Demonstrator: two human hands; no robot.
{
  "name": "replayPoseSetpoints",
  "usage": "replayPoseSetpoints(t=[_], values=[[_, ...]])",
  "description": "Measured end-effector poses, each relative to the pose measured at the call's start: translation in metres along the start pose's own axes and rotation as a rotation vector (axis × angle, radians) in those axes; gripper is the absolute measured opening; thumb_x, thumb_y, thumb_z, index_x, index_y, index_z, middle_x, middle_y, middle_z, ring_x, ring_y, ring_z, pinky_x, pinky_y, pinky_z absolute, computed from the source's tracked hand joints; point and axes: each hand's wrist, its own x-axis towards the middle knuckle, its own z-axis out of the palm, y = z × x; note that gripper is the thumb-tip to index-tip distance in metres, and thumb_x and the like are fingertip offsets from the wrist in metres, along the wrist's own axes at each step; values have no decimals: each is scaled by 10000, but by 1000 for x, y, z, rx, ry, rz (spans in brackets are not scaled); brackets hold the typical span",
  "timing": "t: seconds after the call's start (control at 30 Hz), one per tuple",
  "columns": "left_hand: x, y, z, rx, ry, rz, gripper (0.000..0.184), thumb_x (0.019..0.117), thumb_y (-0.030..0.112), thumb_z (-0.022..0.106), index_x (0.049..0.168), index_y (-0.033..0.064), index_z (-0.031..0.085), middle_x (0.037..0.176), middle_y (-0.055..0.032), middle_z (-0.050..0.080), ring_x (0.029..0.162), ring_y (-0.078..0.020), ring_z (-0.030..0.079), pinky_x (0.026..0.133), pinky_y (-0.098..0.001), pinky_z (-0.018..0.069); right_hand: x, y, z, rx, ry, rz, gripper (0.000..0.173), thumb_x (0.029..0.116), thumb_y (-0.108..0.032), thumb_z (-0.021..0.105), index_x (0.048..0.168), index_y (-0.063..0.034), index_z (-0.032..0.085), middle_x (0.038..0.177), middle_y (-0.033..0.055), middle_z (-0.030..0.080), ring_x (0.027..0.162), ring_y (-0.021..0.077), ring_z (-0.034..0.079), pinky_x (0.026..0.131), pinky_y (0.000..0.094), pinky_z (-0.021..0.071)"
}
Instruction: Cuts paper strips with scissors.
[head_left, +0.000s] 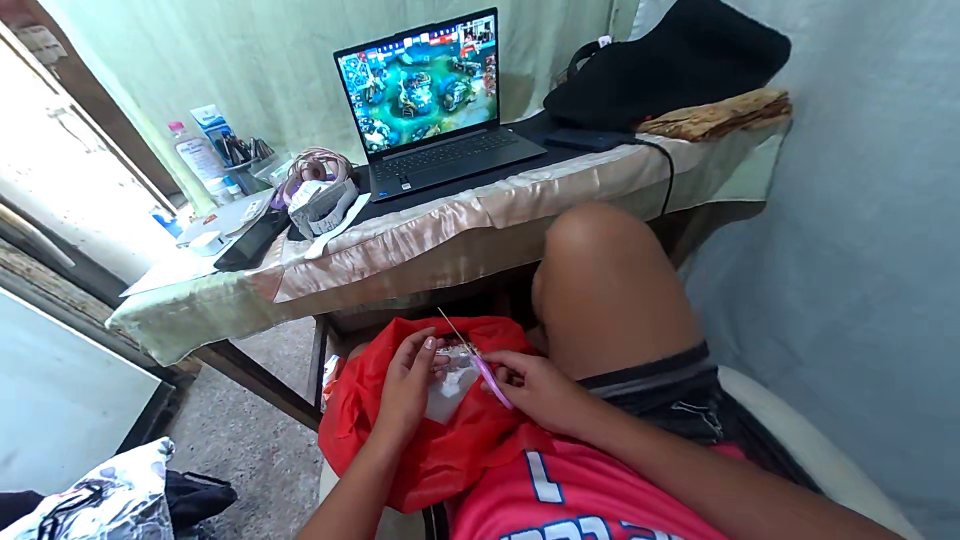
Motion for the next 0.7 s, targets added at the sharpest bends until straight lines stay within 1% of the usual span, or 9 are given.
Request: replayPoseSetpoints(t=[0.1, 0.17, 0.23, 0.33, 0.4, 0.47, 0.53, 0.63, 0.7], values=[[-1, -1, -4, 0, -12, 7, 395, 1105, 265, 428, 1380, 11, 553, 1207, -146, 691, 1007, -249, 709, 836, -388, 611, 2, -1, 9, -24, -55, -15, 408, 1013, -336, 632, 1388, -177, 618, 933, -2, 688, 786, 79, 650, 755, 283, 568], [-2, -2, -6, -18, -2, 6, 379, 1106, 247, 427, 1360, 0, 560, 1166, -151, 692, 987, -257, 710, 822, -393, 616, 3, -3, 14, -9, -74, -47, 390, 1012, -312, 630, 1374, -167, 626, 934, 5, 689, 790, 79, 650, 760, 283, 566], [-1, -2, -9, -36, 6, 9, 375, 1108, 239, 424, 1363, -2, 557, 1150, -153, 688, 961, -256, 708, 811, -391, 617, 5, -5, 20, 20, -75, -82, 374, 1006, -278, 636, 1362, -166, 636, 943, 4, 705, 802, 73, 667, 768, 270, 577], [0, -4, -12, -66, 23, 0, 365, 1108, 234, 429, 1355, 0, 562, 1135, -158, 689, 931, -255, 708, 798, -394, 618, 10, -7, 27, 83, -60, -122, 370, 998, -261, 655, 1353, -157, 643, 905, 0, 688, 763, 66, 649, 731, 251, 568], [1, -4, -14, -80, 34, -6, 355, 1108, 233, 429, 1338, 0, 566, 1114, -162, 693, 920, -256, 713, 795, -400, 620, 13, -6, 29, 115, -38, -133, 379, 996, -259, 662, 1358, -146, 642, 898, -2, 687, 755, 60, 642, 725, 238, 563], [1, -2, -15, -73, 37, -13, 363, 1109, 240, 429, 1348, 7, 572, 1125, -155, 702, 934, -251, 716, 803, -396, 618, 16, -5, 28, 127, -12, -139, 393, 998, -267, 665, 1366, -135, 634, 899, -10, 687, 755, 55, 638, 730, 233, 561], [2, -2, -15, -60, 38, -23, 368, 1107, 247, 435, 1357, 15, 571, 1134, -147, 703, 943, -247, 715, 808, -393, 615, 17, -2, 25, 159, 14, -127, 402, 1000, -263, 666, 1372, -116, 626, 906, -2, 695, 759, 69, 650, 739, 250, 572], [2, -3, -13, -48, 30, -24, 368, 1100, 255, 453, 1352, 14, 573, 1144, -142, 699, 954, -243, 712, 813, -393, 614, 15, 3, 20, 221, 32, -100, 413, 1008, -246, 660, 1394, -108, 609, 927, 12, 727, 772, 115, 702, 756, 297, 620], [2, -2, -11, -43, 21, -20, 359, 1099, 251, 462, 1344, 17, 581, 1146, -139, 701, 950, -236, 713, 812, -383, 612, 12, 5, 16, 249, 43, -93, 408, 1010, -234, 661, 1397, -117, 605, 910, 18, 726, 738, 134, 706, 709, 310, 634]])
